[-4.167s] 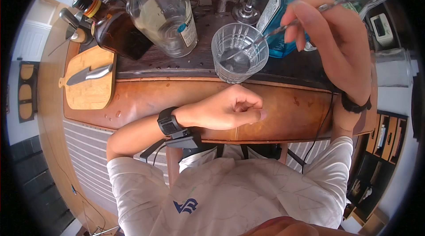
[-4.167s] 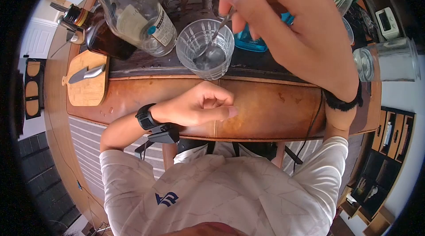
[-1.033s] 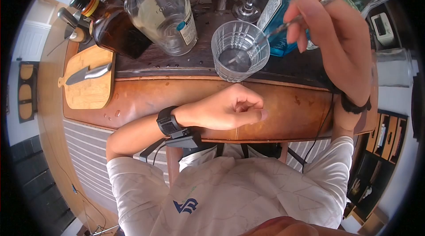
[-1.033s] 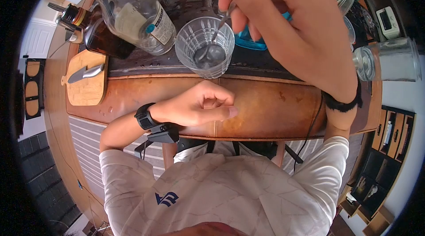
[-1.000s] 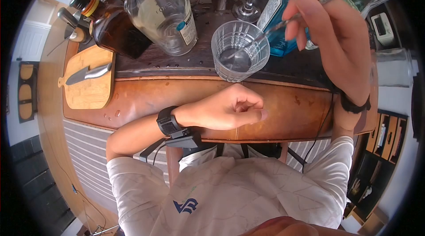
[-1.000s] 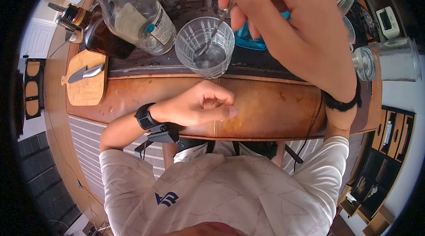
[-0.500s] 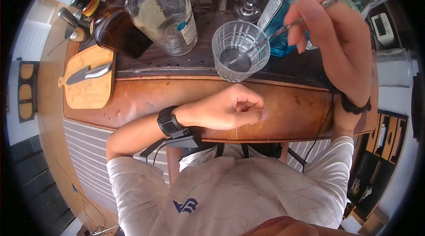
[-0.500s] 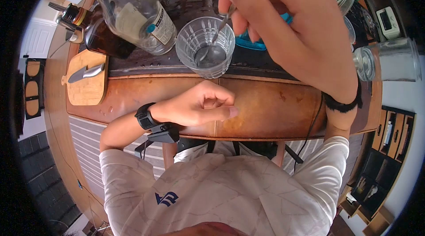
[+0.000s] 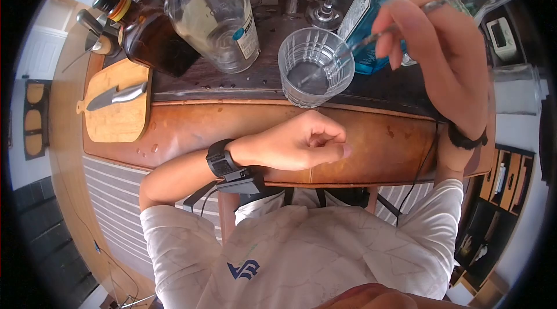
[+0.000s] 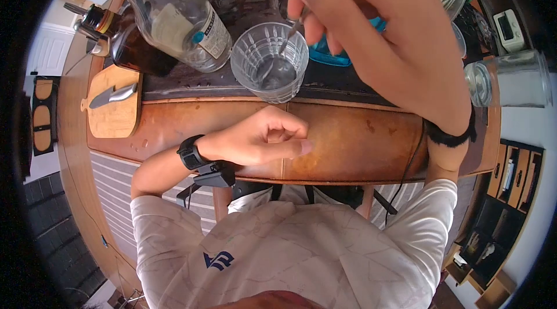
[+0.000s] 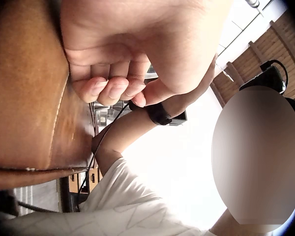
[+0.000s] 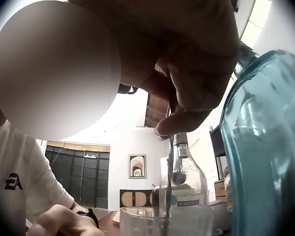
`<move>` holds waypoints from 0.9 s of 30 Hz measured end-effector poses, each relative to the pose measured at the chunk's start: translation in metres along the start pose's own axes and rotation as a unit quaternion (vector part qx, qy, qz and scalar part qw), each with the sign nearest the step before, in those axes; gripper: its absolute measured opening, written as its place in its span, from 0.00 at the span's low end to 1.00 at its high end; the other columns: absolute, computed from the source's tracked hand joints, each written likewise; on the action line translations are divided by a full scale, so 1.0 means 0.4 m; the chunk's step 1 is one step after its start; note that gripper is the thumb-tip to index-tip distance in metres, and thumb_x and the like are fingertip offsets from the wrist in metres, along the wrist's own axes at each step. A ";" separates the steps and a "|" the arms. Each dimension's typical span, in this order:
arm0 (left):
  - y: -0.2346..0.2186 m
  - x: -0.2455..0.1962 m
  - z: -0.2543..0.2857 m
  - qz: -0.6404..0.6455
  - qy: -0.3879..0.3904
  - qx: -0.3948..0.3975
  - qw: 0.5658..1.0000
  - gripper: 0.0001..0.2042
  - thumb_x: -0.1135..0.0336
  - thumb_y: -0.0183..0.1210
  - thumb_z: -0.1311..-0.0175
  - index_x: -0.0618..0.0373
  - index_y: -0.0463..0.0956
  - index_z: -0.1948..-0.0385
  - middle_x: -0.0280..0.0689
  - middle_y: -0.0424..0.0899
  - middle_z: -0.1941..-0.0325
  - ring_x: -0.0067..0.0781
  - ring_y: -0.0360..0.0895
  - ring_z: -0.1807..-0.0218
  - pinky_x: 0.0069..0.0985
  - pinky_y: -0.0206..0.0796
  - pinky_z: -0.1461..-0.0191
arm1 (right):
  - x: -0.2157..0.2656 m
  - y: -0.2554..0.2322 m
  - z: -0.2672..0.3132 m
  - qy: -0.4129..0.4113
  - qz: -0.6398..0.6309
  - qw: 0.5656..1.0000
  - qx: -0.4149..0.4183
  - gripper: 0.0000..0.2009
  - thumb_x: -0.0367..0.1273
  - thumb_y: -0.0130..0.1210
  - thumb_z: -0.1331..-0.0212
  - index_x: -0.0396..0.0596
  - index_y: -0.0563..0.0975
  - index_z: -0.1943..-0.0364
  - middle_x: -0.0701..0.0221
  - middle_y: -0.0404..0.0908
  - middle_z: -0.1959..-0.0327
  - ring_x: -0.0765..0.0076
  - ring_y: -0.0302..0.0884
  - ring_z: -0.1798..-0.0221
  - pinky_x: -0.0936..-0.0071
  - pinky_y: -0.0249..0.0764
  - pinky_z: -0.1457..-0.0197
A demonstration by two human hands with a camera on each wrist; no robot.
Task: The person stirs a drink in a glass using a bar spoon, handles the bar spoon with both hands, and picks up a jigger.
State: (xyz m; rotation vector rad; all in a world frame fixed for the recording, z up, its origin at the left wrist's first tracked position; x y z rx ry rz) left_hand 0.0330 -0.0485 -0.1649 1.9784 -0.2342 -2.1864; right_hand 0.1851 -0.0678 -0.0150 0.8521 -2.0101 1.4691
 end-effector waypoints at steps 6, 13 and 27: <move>0.001 0.009 0.000 0.003 0.003 -0.001 1.000 0.19 0.71 0.58 0.26 0.58 0.63 0.80 0.21 0.54 0.78 0.10 0.48 0.73 0.23 0.40 0.72 | -0.015 -0.025 0.001 0.013 0.020 1.000 -0.013 0.16 0.33 0.44 0.22 0.36 0.79 0.65 0.70 0.78 0.70 0.79 0.74 0.71 0.82 0.65 0.69; -0.004 0.001 0.001 -0.009 -0.007 0.003 1.000 0.18 0.66 0.59 0.26 0.59 0.68 0.80 0.20 0.58 0.79 0.09 0.53 0.73 0.20 0.46 0.72 | -0.004 -0.009 0.011 -0.011 -0.043 0.999 -0.008 0.16 0.31 0.45 0.23 0.34 0.78 0.66 0.67 0.79 0.64 0.76 0.75 0.71 0.82 0.67 0.68; -0.005 0.005 0.000 -0.019 0.013 0.000 1.000 0.17 0.67 0.58 0.27 0.61 0.68 0.79 0.22 0.58 0.79 0.11 0.53 0.73 0.21 0.48 0.71 | -0.020 -0.049 -0.006 0.036 -0.066 0.997 -0.027 0.15 0.32 0.50 0.27 0.36 0.77 0.45 0.62 0.84 0.61 0.79 0.76 0.70 0.86 0.63 0.76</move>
Point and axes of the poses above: each hand's wrist, its own z-axis away from the middle knuckle, its own y-axis out of the palm, x = y × z, the point moved 5 cm from there along -z, towards the middle knuckle
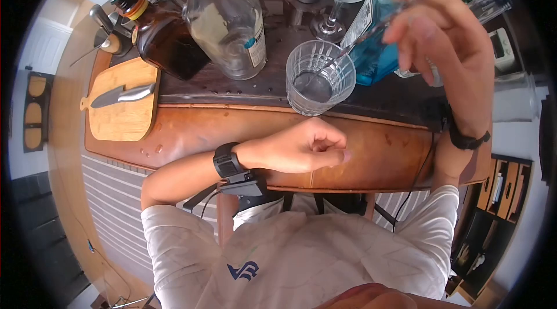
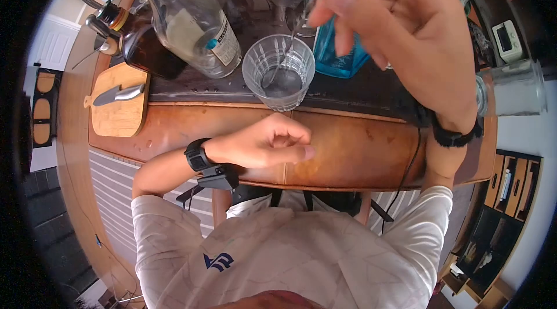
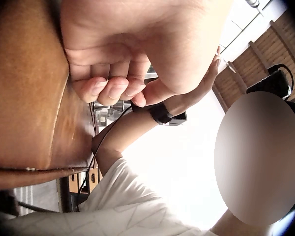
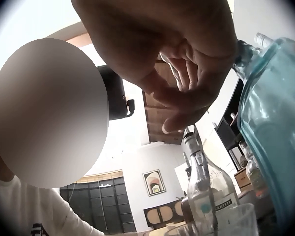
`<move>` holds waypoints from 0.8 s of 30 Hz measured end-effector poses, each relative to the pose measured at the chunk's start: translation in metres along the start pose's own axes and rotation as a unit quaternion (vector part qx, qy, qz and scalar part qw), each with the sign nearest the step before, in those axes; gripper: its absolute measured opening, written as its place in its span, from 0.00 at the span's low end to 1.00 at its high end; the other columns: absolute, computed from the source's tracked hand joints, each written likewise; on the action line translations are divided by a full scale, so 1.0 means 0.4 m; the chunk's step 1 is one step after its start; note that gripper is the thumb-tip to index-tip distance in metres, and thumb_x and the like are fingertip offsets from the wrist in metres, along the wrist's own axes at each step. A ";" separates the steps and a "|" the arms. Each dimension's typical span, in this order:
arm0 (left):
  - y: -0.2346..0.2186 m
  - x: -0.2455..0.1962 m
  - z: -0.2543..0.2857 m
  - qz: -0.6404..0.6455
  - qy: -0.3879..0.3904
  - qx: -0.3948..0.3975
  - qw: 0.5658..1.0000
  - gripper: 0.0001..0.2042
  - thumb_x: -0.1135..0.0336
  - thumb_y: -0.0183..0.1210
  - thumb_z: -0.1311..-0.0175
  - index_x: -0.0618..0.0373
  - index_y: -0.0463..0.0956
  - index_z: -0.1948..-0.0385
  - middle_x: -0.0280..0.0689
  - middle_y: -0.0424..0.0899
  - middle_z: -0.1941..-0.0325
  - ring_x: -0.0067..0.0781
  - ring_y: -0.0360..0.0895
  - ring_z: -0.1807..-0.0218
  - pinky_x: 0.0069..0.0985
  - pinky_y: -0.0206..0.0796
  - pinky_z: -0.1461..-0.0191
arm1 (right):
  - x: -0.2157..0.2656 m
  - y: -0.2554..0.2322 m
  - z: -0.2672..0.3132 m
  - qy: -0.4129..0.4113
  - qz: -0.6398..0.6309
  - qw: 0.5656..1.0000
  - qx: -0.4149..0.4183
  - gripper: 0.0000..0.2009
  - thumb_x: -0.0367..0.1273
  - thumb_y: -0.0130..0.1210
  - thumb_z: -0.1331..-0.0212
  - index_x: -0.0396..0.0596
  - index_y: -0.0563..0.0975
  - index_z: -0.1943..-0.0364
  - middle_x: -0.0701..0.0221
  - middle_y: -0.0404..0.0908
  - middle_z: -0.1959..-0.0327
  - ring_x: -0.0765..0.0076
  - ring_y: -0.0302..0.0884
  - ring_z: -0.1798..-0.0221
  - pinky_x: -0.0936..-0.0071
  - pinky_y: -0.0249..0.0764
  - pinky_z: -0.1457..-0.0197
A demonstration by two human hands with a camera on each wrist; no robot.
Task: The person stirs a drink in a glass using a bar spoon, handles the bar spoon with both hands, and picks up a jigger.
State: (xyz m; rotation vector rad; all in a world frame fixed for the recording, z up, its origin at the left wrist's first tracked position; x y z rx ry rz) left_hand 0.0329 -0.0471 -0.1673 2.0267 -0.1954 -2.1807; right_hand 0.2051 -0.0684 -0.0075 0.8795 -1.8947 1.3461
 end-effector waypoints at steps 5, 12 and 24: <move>0.002 -0.001 0.002 0.005 0.000 -0.001 1.000 0.16 0.67 0.58 0.27 0.61 0.70 0.78 0.22 0.58 0.78 0.11 0.53 0.73 0.22 0.48 0.71 | 0.004 0.034 -0.013 -0.065 -0.104 0.991 0.057 0.26 0.32 0.48 0.27 0.35 0.64 0.29 0.54 0.81 0.46 0.75 0.80 0.66 0.86 0.67 0.75; 0.001 0.005 0.001 0.007 0.000 0.006 1.000 0.15 0.66 0.57 0.26 0.61 0.74 0.76 0.24 0.68 0.78 0.10 0.60 0.72 0.19 0.55 0.69 | -0.006 0.075 -0.017 -0.047 -0.177 0.975 0.123 0.31 0.31 0.49 0.27 0.39 0.53 0.23 0.55 0.80 0.50 0.71 0.81 0.66 0.83 0.72 0.74; 0.009 -0.003 0.003 0.002 -0.007 0.012 1.000 0.18 0.63 0.55 0.23 0.58 0.68 0.77 0.23 0.66 0.76 0.11 0.60 0.71 0.19 0.54 0.67 | -0.021 0.124 -0.015 0.064 -0.240 0.957 0.149 0.36 0.34 0.47 0.24 0.44 0.42 0.20 0.56 0.82 0.58 0.71 0.80 0.73 0.80 0.74 0.79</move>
Point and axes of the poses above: each hand's wrist, its own z-axis away from the middle knuckle, its own y-axis out of the palm, x = y × z, the point moved 5 cm from there along -z, towards the middle knuckle
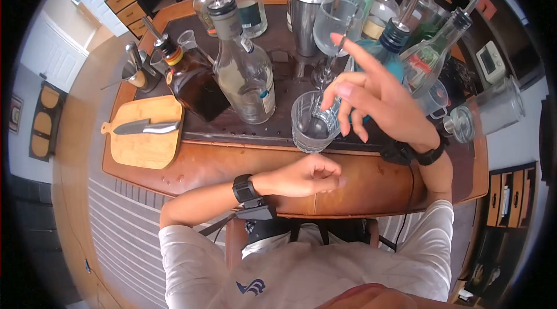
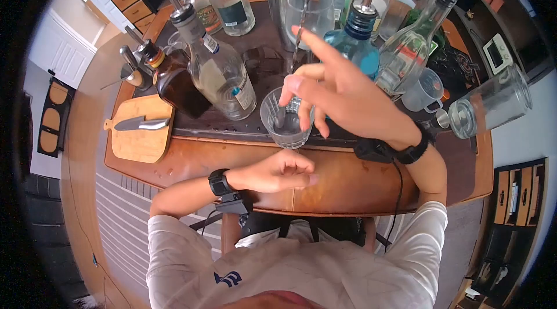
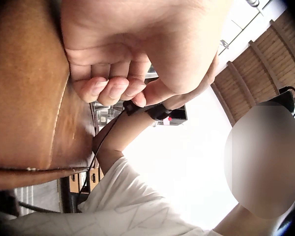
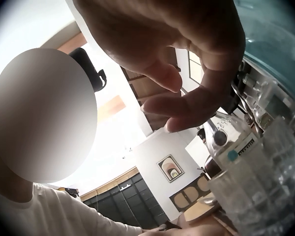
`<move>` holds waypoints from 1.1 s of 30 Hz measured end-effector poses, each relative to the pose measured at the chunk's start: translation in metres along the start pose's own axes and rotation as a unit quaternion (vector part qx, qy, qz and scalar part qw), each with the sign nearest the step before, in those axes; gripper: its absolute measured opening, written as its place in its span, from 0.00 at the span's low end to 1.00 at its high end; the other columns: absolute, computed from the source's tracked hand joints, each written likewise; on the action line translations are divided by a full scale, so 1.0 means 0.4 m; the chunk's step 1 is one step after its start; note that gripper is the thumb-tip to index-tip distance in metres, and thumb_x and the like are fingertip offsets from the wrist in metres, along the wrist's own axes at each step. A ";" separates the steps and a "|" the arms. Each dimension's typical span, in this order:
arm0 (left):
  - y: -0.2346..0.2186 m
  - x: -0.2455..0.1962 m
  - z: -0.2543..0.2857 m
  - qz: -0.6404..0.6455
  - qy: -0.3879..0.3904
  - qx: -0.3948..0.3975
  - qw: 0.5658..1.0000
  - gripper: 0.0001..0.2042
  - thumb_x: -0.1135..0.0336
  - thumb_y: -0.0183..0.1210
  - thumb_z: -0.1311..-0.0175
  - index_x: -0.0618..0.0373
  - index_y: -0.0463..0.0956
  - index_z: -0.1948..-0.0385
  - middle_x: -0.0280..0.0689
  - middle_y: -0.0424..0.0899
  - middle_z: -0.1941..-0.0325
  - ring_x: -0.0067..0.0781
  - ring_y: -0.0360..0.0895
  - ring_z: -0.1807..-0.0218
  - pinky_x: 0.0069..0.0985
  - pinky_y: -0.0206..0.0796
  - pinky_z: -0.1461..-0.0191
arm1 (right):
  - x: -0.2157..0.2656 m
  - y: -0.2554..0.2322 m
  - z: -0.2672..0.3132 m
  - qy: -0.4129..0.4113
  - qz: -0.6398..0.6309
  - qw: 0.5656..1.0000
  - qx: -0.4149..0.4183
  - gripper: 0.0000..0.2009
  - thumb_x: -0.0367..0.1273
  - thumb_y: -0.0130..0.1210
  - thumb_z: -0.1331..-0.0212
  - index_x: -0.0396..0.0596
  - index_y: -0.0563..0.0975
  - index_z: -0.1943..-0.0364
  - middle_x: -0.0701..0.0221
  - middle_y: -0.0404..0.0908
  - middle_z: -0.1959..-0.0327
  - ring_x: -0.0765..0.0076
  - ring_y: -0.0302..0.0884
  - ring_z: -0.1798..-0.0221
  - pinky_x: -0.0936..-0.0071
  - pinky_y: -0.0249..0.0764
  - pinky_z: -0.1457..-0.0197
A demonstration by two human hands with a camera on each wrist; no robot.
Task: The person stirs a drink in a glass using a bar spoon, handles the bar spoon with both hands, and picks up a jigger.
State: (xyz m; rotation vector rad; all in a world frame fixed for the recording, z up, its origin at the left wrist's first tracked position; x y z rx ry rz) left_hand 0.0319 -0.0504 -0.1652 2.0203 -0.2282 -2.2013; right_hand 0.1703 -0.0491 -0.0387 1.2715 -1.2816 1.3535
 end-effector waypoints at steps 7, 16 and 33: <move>-0.001 0.003 0.000 -0.008 0.000 0.002 1.000 0.17 0.63 0.55 0.22 0.59 0.70 0.76 0.23 0.67 0.76 0.11 0.61 0.70 0.19 0.55 0.66 | -0.049 0.018 -0.017 0.021 -0.052 0.998 0.013 0.38 0.33 0.47 0.24 0.50 0.36 0.19 0.53 0.81 0.58 0.70 0.80 0.74 0.79 0.74 0.79; -0.004 0.015 -0.004 -0.013 -0.003 -0.004 1.000 0.19 0.59 0.56 0.24 0.58 0.72 0.78 0.25 0.73 0.77 0.11 0.66 0.71 0.19 0.59 0.67 | -0.059 0.034 -0.016 0.069 -0.006 0.997 0.040 0.39 0.32 0.47 0.23 0.51 0.35 0.19 0.56 0.81 0.56 0.73 0.79 0.74 0.81 0.74 0.78; 0.004 0.002 -0.004 -0.018 0.033 0.006 0.999 0.19 0.62 0.57 0.23 0.58 0.68 0.79 0.21 0.62 0.78 0.10 0.55 0.72 0.21 0.49 0.71 | 0.143 -0.091 0.293 -0.429 -0.214 0.850 -0.221 0.28 0.44 0.49 0.27 0.38 0.65 0.32 0.67 0.73 0.62 0.69 0.73 0.57 0.68 0.74 0.54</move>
Point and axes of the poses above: each hand's wrist, its own z-axis away from the middle knuckle, its own y-axis out of the palm, x = y × z, the point moved 5 cm from there along -z, towards the middle knuckle
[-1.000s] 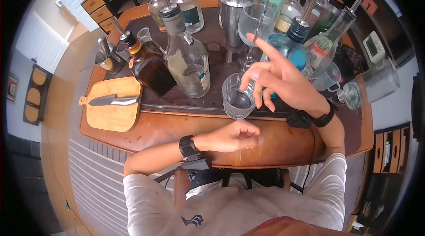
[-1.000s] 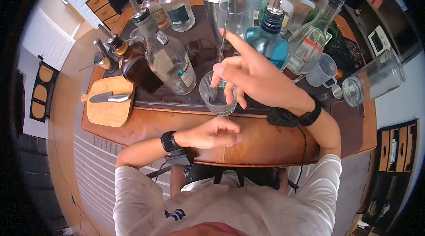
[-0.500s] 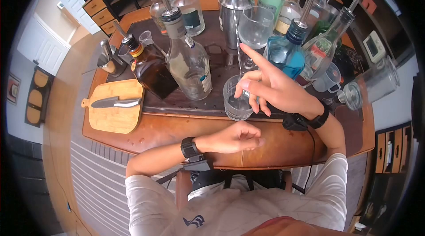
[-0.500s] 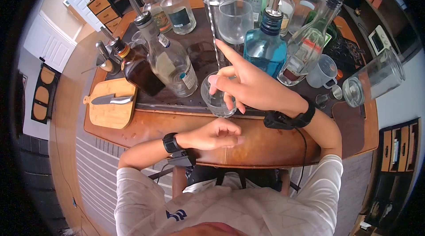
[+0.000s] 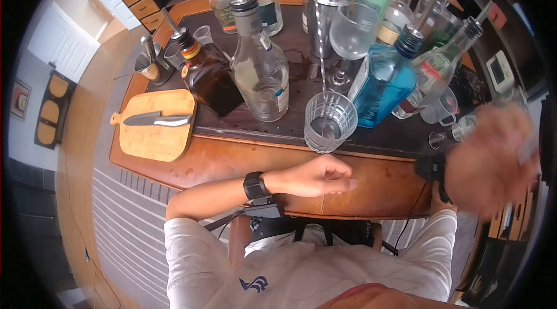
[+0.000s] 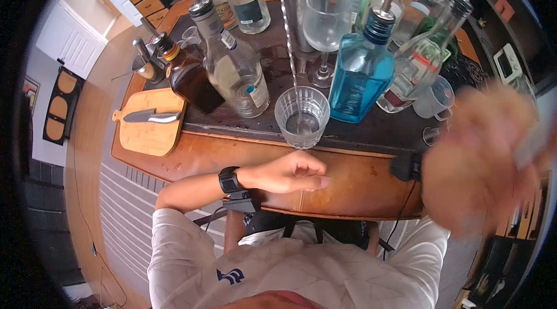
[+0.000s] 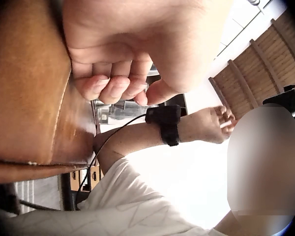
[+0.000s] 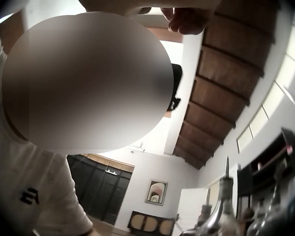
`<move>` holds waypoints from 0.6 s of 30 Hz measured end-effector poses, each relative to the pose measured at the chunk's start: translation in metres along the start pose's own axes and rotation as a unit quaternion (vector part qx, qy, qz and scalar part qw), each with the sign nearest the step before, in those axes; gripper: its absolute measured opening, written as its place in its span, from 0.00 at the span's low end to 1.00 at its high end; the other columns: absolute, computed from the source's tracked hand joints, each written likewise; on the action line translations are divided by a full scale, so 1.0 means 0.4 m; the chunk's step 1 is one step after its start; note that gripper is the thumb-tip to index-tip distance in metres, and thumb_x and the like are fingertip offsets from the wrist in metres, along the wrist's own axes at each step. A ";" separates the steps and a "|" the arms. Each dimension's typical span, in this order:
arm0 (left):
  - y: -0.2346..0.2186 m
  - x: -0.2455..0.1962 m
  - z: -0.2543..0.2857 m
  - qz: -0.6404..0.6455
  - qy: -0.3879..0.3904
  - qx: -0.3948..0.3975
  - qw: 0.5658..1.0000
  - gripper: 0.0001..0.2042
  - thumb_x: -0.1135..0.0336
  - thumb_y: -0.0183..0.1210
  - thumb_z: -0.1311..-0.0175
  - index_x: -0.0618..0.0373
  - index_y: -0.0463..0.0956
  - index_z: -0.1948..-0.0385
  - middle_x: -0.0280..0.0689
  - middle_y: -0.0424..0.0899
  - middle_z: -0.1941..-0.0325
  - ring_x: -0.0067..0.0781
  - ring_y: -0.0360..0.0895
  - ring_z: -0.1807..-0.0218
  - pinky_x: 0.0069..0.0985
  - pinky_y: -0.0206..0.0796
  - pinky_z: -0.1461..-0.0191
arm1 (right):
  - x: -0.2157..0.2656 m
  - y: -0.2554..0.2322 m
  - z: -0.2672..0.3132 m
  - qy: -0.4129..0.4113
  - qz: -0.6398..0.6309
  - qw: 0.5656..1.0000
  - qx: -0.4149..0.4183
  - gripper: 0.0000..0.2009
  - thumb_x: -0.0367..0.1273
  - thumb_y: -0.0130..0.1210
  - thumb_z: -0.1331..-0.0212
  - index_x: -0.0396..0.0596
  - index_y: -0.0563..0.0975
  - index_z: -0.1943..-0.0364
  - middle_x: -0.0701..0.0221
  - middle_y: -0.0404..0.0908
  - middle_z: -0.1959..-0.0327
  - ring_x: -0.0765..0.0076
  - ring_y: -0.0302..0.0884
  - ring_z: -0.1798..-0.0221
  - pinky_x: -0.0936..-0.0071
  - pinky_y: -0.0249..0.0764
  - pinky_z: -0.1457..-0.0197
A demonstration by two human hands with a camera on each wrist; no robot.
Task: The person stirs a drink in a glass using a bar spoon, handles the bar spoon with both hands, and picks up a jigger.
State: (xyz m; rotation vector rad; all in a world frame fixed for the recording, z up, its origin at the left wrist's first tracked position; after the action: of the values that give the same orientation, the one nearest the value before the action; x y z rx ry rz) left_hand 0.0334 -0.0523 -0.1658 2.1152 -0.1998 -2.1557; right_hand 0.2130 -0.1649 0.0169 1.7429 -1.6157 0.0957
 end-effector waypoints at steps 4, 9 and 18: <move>-0.002 0.008 0.001 0.009 0.001 -0.013 1.000 0.19 0.63 0.57 0.23 0.58 0.67 0.79 0.21 0.60 0.78 0.11 0.53 0.72 0.21 0.48 0.71 | 0.093 0.053 0.054 -0.241 0.073 0.964 0.083 0.27 0.42 0.49 0.30 0.40 0.67 0.33 0.65 0.70 0.50 0.61 0.66 0.45 0.61 0.67 0.43; 0.000 0.005 0.000 0.017 0.008 -0.010 1.000 0.18 0.64 0.57 0.24 0.58 0.67 0.77 0.20 0.59 0.78 0.10 0.53 0.72 0.21 0.47 0.71 | 0.172 0.141 0.172 -0.610 0.187 0.753 0.161 0.25 0.37 0.50 0.35 0.42 0.71 0.35 0.60 0.66 0.30 0.50 0.54 0.25 0.50 0.54 0.26; 0.008 -0.028 0.017 -0.009 0.037 -0.041 0.998 0.16 0.67 0.58 0.25 0.59 0.68 0.77 0.24 0.60 0.79 0.14 0.54 0.73 0.23 0.48 0.71 | 0.141 0.164 0.193 -0.660 0.254 0.683 0.185 0.24 0.38 0.47 0.33 0.42 0.73 0.36 0.57 0.69 0.30 0.49 0.60 0.25 0.47 0.51 0.22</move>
State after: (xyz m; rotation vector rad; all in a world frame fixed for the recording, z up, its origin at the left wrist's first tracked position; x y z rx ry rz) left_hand 0.0269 -0.0532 -0.1540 2.1546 -0.0838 -2.0539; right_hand 0.1339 -0.2497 0.0207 1.5597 -3.3007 -0.8312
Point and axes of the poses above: each hand's wrist, its own z-axis away from the middle knuckle, its own y-axis out of the palm, x = y × z, the point moved 5 cm from there along -z, towards the middle knuckle
